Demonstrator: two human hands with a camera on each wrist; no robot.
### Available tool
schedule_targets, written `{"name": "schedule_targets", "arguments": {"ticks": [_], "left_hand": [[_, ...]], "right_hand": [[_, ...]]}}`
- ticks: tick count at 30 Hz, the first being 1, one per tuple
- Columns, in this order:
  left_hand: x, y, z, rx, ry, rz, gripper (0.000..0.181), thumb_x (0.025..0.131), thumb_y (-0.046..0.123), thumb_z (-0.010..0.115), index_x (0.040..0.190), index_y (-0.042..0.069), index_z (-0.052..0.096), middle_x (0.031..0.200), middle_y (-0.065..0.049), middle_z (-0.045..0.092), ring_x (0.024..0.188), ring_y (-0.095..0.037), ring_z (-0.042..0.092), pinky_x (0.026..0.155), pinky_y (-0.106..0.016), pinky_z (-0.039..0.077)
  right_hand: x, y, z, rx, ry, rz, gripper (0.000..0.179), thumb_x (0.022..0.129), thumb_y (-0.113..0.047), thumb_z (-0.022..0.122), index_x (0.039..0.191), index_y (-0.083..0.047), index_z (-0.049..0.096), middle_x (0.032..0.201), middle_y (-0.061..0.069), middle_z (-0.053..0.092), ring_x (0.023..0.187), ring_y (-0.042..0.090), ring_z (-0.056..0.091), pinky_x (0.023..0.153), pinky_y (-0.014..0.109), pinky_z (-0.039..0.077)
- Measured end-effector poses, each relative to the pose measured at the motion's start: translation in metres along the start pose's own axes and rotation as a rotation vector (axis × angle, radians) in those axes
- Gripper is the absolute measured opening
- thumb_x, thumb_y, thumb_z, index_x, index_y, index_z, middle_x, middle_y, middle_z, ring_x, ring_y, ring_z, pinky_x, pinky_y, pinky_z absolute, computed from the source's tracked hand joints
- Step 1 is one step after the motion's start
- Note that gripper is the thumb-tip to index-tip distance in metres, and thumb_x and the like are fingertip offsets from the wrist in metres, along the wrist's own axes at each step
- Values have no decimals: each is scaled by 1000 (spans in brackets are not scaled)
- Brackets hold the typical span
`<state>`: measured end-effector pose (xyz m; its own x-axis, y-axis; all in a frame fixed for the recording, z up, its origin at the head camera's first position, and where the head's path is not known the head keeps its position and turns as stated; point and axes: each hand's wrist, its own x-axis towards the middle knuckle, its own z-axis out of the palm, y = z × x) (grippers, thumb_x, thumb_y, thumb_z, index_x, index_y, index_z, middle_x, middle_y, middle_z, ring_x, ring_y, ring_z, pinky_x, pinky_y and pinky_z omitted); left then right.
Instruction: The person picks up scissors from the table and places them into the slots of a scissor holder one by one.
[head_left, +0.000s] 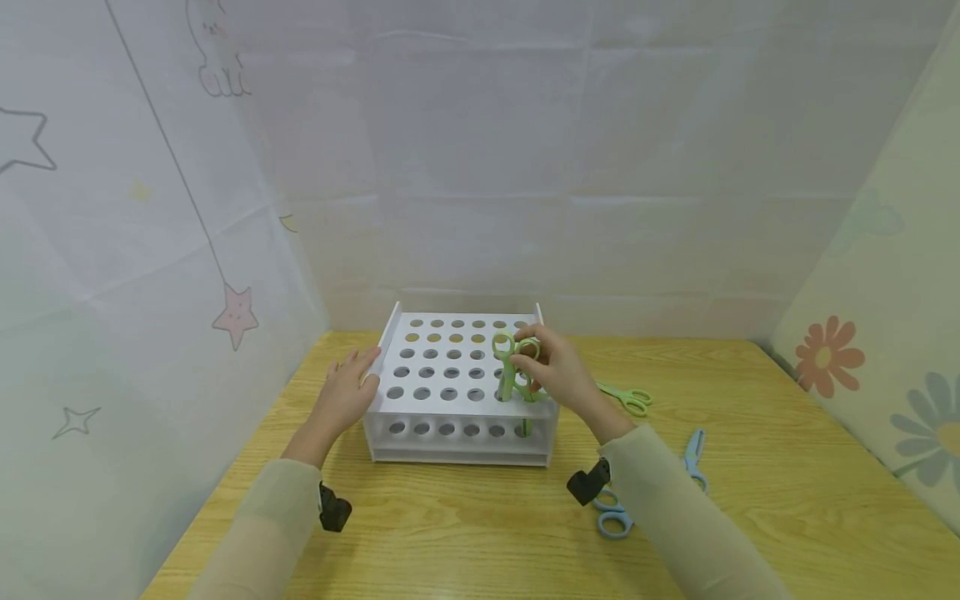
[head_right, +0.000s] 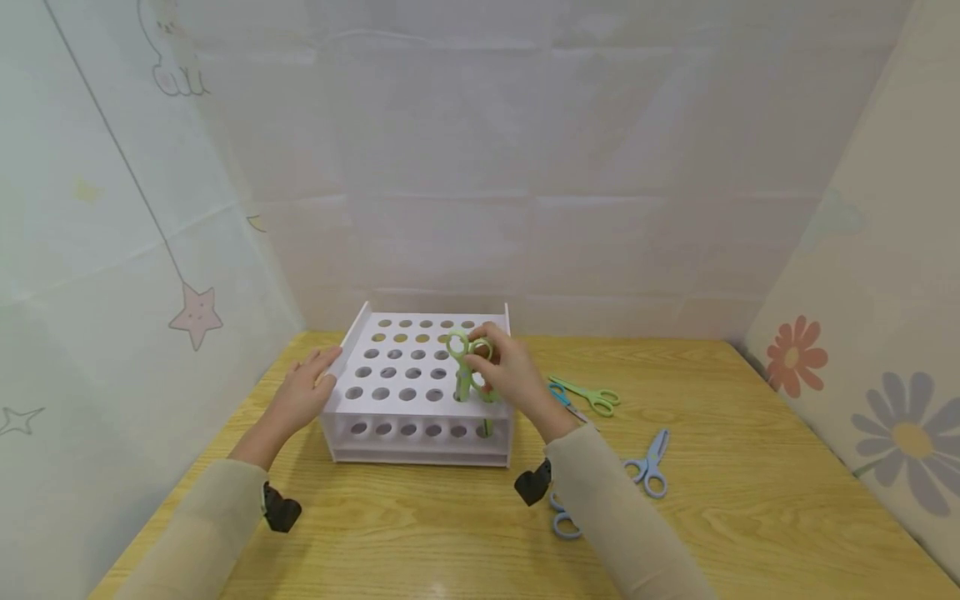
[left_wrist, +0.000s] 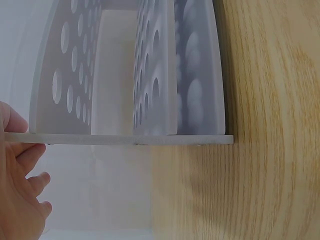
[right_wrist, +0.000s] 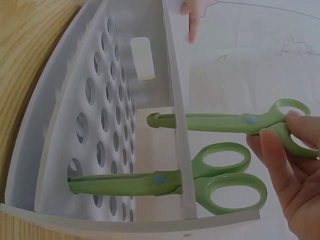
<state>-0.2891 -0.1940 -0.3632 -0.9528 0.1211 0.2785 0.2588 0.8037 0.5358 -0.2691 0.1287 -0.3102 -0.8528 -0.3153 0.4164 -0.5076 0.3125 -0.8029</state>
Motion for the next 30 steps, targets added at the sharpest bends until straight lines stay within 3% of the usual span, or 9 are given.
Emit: {"name": "schedule_targets", "arguments": {"ticks": [5,14,23,30], "left_hand": [[0,1,-1,1,7,8,51,91,17,38,140,5,37,143,-13,35,135,-35,16,108,-53,3],[-1,1,0,-7,16,14,51,90,16,38,140,4,38,143,-14,36,135,-36,17,108,-52,3],[-1,1,0,2,20,18,51,90,15,39,140,4,38,143,-14,36,135,-36,17,108,-53,5],[-1,2,0,-1,8,12,51,91,15,39,140,4,38,143,-14,35,135,-36,16,108,-53,4]], "right_hand": [[3,16,2,-31,2,9,26,86,-8,63,110,-3,56,83,16,62,56,39,55,41,48,48],[2,15,3,-105,-9,19,22,86,-13,64,106,-4,60,75,13,60,47,41,51,40,45,48],[1,13,5,-152,-32,20,17,85,-13,66,99,-4,65,74,4,59,41,21,49,41,43,49],[0,12,6,-174,-34,21,25,84,-11,66,108,-4,63,65,19,56,41,26,48,39,34,47]]}}
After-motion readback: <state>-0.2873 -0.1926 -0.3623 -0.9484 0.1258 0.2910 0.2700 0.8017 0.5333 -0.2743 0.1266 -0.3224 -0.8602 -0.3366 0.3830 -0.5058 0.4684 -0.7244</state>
